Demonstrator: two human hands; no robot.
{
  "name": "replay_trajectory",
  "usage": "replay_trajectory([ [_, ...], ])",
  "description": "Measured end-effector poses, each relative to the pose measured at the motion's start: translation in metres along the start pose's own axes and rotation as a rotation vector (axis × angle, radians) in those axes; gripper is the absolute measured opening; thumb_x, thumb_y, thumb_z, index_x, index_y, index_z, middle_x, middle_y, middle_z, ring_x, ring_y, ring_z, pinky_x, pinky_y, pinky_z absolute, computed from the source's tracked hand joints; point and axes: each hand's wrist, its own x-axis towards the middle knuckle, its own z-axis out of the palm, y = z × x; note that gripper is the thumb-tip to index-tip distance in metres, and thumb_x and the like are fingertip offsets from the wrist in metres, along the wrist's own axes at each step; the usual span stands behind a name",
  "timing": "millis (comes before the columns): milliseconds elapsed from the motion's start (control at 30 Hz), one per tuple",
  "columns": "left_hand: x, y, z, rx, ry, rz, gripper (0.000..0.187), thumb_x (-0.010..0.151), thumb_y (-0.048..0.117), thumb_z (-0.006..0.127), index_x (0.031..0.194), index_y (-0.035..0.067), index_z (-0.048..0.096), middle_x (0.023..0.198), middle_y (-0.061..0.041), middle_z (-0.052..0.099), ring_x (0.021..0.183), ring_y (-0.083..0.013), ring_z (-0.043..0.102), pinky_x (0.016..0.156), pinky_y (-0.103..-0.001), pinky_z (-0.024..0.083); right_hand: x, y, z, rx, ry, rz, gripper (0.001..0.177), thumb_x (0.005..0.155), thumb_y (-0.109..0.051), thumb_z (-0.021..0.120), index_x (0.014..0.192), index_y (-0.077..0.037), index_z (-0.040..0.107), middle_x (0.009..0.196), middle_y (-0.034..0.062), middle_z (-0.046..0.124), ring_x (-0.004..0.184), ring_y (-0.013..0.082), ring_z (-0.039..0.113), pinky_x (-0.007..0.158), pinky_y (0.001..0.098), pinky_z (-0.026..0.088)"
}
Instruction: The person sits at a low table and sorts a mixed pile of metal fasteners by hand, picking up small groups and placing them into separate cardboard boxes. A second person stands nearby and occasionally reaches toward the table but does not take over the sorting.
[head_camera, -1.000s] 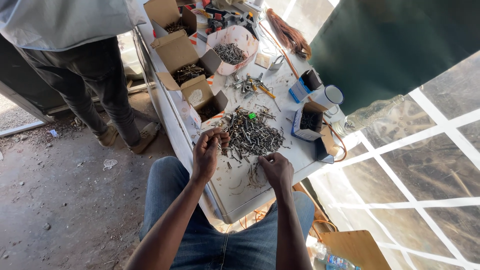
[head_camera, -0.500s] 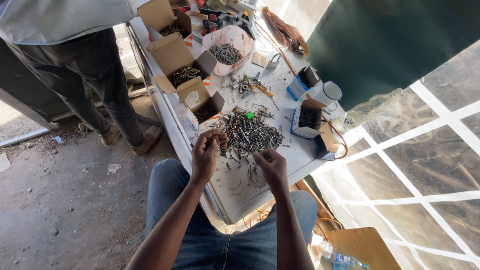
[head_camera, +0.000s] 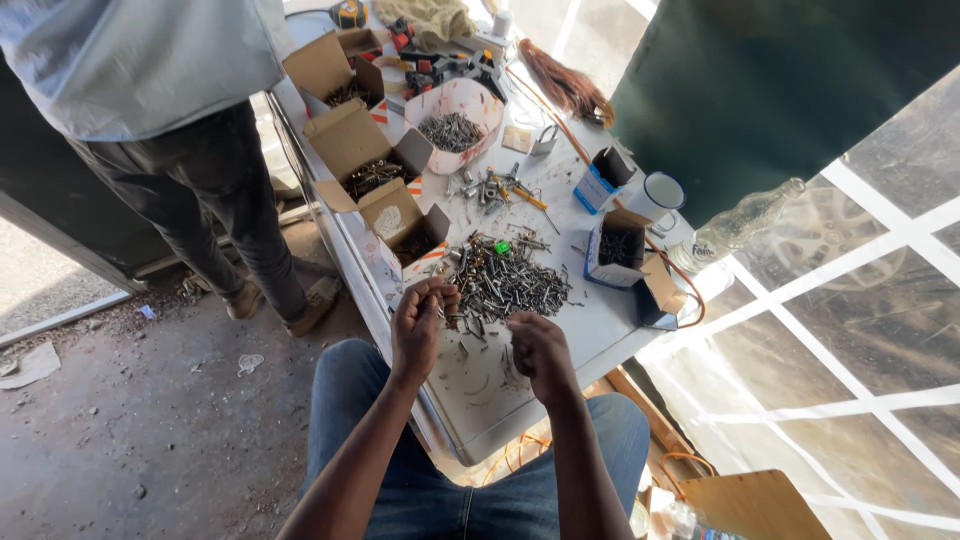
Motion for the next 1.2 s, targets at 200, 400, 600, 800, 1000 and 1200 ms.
replay_trajectory([
  [200, 0.002, 0.004, 0.005, 0.053, -0.004, 0.012, 0.027, 0.107, -0.003, 0.045, 0.129, -0.005, 0.061, 0.116, -0.025, 0.073, 0.108, -0.0336, 0.073, 0.086, -0.043, 0.062, 0.006, -0.018, -0.018, 0.392, -0.078, -0.120, 0.014, 0.080, -0.025, 0.052, 0.087, -0.012, 0.052, 0.063, 0.0038, 0.037, 0.047, 0.0138, 0.037, 0.041, 0.0243, 0.026],
  [400, 0.007, 0.032, 0.026, 0.231, -0.206, 0.001, 0.034, 0.105, 0.002, 0.050, 0.138, 0.001, 0.059, 0.125, -0.027, 0.068, 0.122, -0.0415, 0.065, 0.105, -0.056, 0.052, 0.024, -0.010, -0.027, 0.373, -0.061, -0.251, 0.029, 0.103, -0.035, 0.053, 0.086, -0.011, 0.055, 0.061, 0.0023, 0.035, 0.044, 0.0104, 0.033, 0.038, 0.0197, 0.024],
  [600, 0.037, 0.061, 0.041, 0.820, 0.012, 0.217, 0.018, 0.102, 0.013, 0.064, 0.116, 0.010, 0.075, 0.103, -0.010, 0.077, 0.085, -0.0242, 0.078, 0.068, -0.031, 0.064, 0.014, -0.011, -0.021, 0.383, -0.050, -0.280, 0.037, 0.107, -0.039, 0.054, 0.086, -0.008, 0.054, 0.059, 0.0036, 0.034, 0.042, 0.0116, 0.032, 0.037, 0.0198, 0.023],
  [800, 0.057, 0.022, 0.027, 1.346, -0.242, 0.002, 0.034, 0.095, 0.032, 0.076, 0.114, 0.005, 0.074, 0.089, -0.012, 0.072, 0.081, -0.0275, 0.075, 0.063, -0.039, 0.060, 0.018, -0.005, -0.029, 0.404, -0.080, -0.286, 0.039, 0.108, -0.040, 0.051, 0.087, -0.008, 0.053, 0.060, 0.0024, 0.035, 0.043, 0.0106, 0.032, 0.035, 0.0190, 0.023],
  [1000, 0.062, 0.023, 0.035, 1.264, -0.261, -0.057, 0.013, 0.089, 0.013, 0.077, 0.095, 0.010, 0.067, 0.097, -0.011, 0.067, 0.088, -0.0355, 0.072, 0.068, -0.047, 0.058, 0.016, -0.005, -0.026, 0.397, -0.067, -0.291, 0.037, 0.107, -0.039, 0.054, 0.087, -0.008, 0.053, 0.059, 0.0029, 0.034, 0.042, 0.0111, 0.031, 0.034, 0.0193, 0.023],
  [1200, 0.059, 0.007, 0.027, 1.170, -0.253, 0.052, 0.004, 0.097, 0.014, 0.073, 0.095, 0.012, 0.070, 0.094, -0.008, 0.069, 0.080, -0.0299, 0.075, 0.063, -0.039, 0.059, 0.019, -0.001, -0.029, 0.400, -0.088, -0.290, 0.037, 0.108, -0.037, 0.052, 0.087, -0.007, 0.052, 0.059, 0.0036, 0.034, 0.041, 0.0119, 0.030, 0.033, 0.0196, 0.022],
])
